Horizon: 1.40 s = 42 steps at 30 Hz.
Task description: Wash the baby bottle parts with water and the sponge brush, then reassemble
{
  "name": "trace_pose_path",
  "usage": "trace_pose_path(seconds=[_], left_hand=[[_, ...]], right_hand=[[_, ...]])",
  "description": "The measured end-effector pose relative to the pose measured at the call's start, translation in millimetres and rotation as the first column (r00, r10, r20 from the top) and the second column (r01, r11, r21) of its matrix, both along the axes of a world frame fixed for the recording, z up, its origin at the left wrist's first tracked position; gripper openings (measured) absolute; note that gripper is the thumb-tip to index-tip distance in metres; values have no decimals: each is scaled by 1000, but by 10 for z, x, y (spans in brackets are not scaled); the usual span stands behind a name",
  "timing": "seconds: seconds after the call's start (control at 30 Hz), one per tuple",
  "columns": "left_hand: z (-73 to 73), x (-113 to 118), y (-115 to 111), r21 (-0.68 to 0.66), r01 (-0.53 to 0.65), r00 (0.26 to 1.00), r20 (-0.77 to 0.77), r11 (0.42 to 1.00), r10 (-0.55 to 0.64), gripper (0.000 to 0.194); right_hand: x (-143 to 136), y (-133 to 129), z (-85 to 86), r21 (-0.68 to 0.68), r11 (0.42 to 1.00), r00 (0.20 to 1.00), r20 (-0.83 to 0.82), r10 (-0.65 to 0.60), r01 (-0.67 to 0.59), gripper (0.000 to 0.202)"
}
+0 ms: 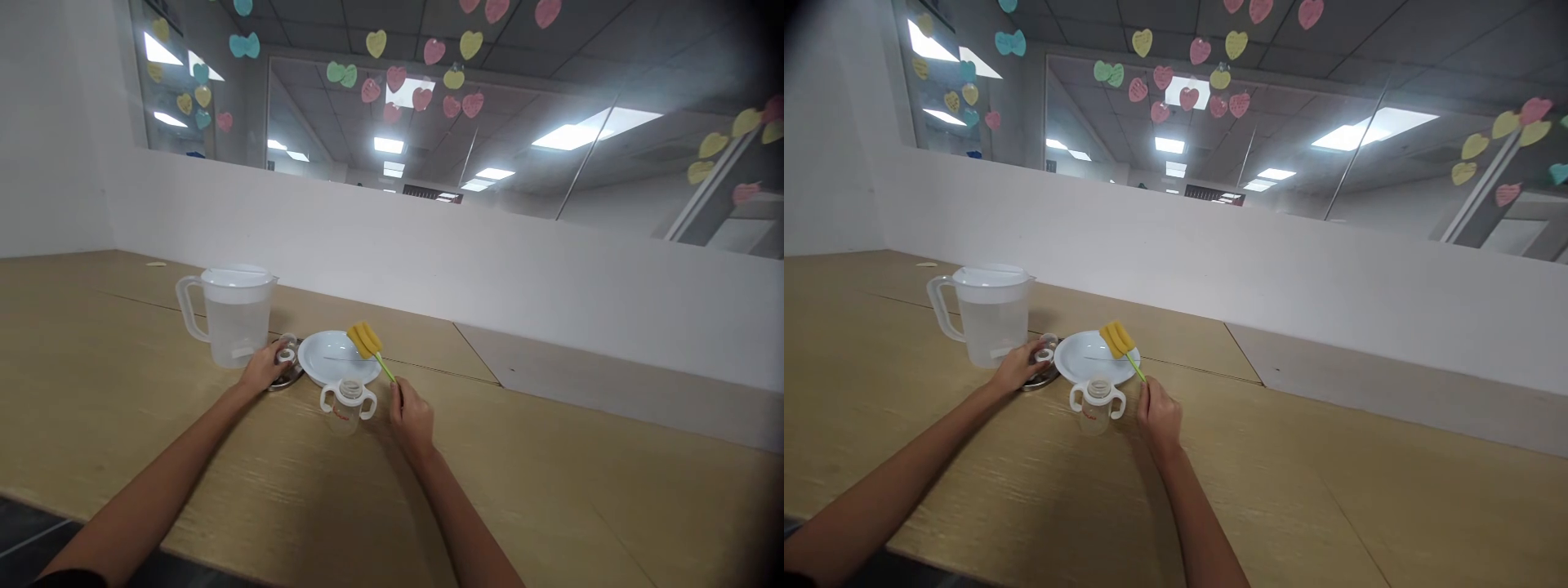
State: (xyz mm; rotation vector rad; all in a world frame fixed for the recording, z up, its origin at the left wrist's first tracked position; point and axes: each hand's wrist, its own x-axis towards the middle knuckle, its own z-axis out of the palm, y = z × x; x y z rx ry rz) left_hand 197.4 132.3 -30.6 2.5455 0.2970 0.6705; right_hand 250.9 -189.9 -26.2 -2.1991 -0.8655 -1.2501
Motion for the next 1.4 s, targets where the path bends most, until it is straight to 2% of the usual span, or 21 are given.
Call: trace_pose_path(seconds=[0.1,0.17,0.27,0.33,0.4,0.47,0.6,0.67,0.77,0.87,0.97,1.07,1.17,1.23,1.3,1.4], left_hand=[[5,-13,-15,24,15,1000,-2,1000,-15,49],[64,-64,-92,47,3,997,82,999,-7,46],[200,-203,-342,67,4,954,300,998,-24,40],[277,-300,-578,92,105,915,381,990,-132,37],[314,-367,-823,141,240,894,355,961,-275,38],[304,-391,-1031,176,338,883,280,924,-376,49],[215,-388,-1259,151,418,885,153,896,-439,69],[187,-408,-1294,51,421,891,164,906,-423,71],[203,-462,-1283,-172,404,900,247,898,-358,77],[266,-495,-1196,-339,319,911,367,885,-188,77],[341,-493,-1060,-391,205,862,507,897,24,72],[399,-479,-937,-260,94,771,630,961,96,65],[410,-445,-849,-14,46,710,703,999,-23,53],[390,-405,-795,135,27,662,740,990,-119,48],[359,-366,-739,254,-13,623,758,967,-191,46],[319,-340,-660,393,-71,638,724,917,-261,45]], right_hand=[[9,1,-9,0,1000,1000,4,-1,1,34],[11,-1,-11,-3,1000,1000,-6,0,0,34],[4,-5,1,14,1000,1000,-16,0,0,33],[-10,-6,21,41,999,1000,-19,-9,10,34],[-29,-6,48,72,997,999,-31,-25,28,35],[-47,-5,72,96,995,998,-52,-35,40,37],[-57,-1,89,123,992,997,-72,-30,39,39],[-54,0,88,140,990,997,-71,-25,35,39],[-63,-4,98,182,983,997,-78,15,-1,38],[-108,-8,127,255,966,993,-87,75,-50,36],[-190,2,159,301,949,991,-59,119,-96,33],[-279,36,178,222,957,982,49,181,-188,31],[-317,80,175,6,956,950,114,291,-294,28],[-297,98,164,-95,941,937,106,333,-324,26],[-252,97,151,-129,940,940,96,329,-315,25],[-190,68,147,-144,952,949,124,288,-270,24]])
